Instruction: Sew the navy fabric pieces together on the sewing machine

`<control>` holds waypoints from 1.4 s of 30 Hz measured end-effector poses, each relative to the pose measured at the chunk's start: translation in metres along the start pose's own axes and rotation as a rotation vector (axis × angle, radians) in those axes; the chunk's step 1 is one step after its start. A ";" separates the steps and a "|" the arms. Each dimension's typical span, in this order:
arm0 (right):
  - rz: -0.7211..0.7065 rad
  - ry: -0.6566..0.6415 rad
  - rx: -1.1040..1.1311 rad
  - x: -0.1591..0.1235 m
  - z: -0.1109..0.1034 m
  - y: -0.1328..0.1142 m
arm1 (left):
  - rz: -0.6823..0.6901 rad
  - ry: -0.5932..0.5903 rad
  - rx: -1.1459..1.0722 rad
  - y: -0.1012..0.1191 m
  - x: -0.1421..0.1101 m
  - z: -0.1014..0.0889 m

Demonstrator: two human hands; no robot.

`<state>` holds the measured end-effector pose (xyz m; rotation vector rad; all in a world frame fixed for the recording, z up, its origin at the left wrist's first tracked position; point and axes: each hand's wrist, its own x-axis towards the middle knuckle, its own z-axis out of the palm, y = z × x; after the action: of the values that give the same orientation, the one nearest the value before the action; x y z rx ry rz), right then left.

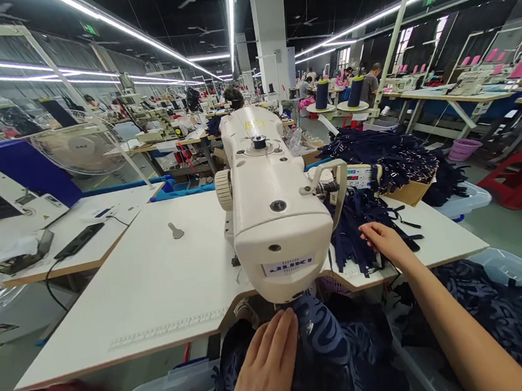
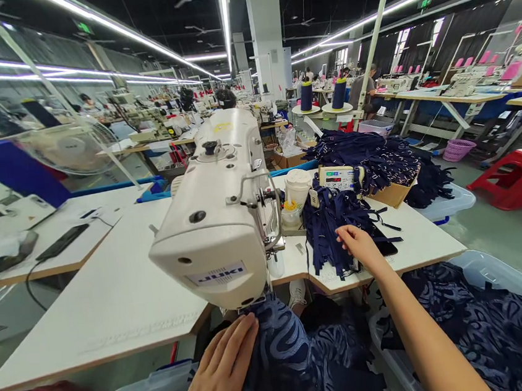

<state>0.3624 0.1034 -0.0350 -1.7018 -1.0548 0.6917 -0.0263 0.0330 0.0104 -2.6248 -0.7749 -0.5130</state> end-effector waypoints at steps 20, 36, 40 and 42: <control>-0.056 0.255 0.034 0.011 0.035 -0.036 | -0.264 0.056 -0.127 0.018 0.020 -0.006; 0.203 -0.335 0.590 -0.132 0.091 -0.056 | -0.125 -0.028 -0.058 0.034 0.021 0.005; 0.010 -0.300 0.481 -0.122 0.095 -0.064 | -0.091 -0.038 -0.131 0.029 0.022 -0.001; -0.024 -0.283 0.426 -0.120 0.096 -0.066 | -0.101 0.016 -0.194 0.028 0.018 0.000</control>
<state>0.2069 0.0486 -0.0112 -1.2459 -1.0285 1.0808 0.0035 0.0190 0.0114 -2.7641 -0.8968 -0.6676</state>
